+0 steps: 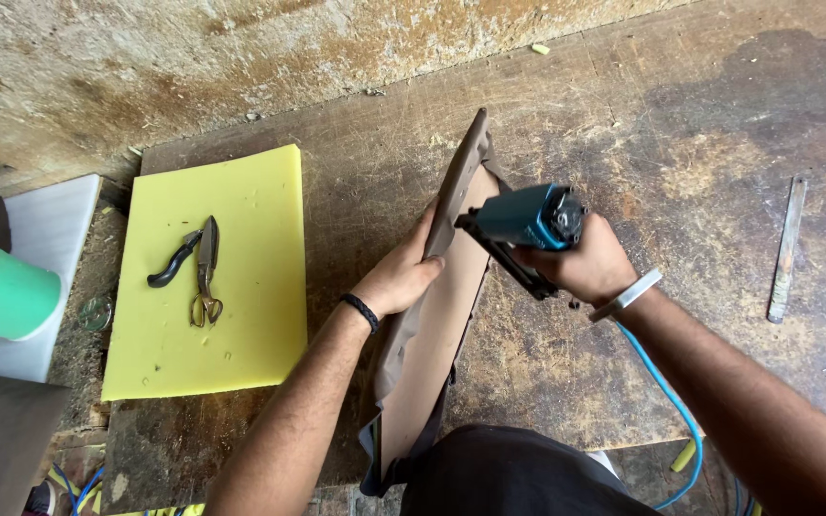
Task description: The person lays a brown fabric over a shaped board, folds the edges, and uses a pneumatic staple gun to attach the fabric around the perimeter. The person repeatedly repositions the board and fabric to staple different sides, then places the finished piece aside.
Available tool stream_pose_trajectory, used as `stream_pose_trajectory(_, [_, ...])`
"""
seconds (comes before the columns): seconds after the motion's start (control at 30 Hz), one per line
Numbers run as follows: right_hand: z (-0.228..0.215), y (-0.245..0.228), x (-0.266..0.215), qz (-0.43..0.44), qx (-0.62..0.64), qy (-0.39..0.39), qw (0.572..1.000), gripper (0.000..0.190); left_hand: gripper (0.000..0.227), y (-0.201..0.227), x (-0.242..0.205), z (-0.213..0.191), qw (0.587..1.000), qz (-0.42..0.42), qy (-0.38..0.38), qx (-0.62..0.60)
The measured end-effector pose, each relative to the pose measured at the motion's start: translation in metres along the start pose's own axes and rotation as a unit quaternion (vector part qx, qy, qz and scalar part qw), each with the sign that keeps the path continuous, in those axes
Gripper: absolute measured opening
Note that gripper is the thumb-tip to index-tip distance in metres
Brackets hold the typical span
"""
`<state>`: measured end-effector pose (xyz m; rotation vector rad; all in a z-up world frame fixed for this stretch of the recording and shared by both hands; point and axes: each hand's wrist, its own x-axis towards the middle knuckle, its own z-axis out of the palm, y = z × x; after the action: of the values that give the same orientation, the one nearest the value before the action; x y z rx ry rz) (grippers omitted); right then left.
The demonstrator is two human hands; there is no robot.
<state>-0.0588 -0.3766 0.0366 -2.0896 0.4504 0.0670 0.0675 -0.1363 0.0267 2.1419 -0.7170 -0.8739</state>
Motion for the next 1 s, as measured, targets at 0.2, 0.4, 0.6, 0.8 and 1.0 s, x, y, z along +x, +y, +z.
stream_pose_trajectory(0.2, [-0.005, -0.011, 0.006, -0.012, -0.039, -0.011, 0.999, 0.034, 0.100, 0.006, 0.002, -0.002, 0.999, 0.023, -0.006, 0.045])
stream_pose_trajectory(0.4, [0.008, -0.004, -0.008, 0.024, -0.080, -0.030, 0.996, 0.038, 0.108, 0.011, 0.000, 0.000, 0.999, 0.003, -0.005, 0.050])
stream_pose_trajectory(0.6, [0.013, -0.010, -0.036, -0.017, -0.030, -0.045, 0.998, 0.034, 0.107, -0.008, -0.056, 0.005, 0.977, 0.213, -0.013, -0.030])
stream_pose_trajectory(0.8, [0.031, -0.023, -0.058, 0.006, -0.070, -0.055, 0.996, 0.037, 0.106, -0.016, -0.072, 0.008, 0.999, 0.003, -0.046, 0.017])
stream_pose_trajectory(1.0, [0.036, -0.041, -0.073, -0.026, -0.100, -0.066, 0.992, 0.038, 0.120, 0.000, -0.076, 0.000, 0.997, -0.036, -0.050, 0.047])
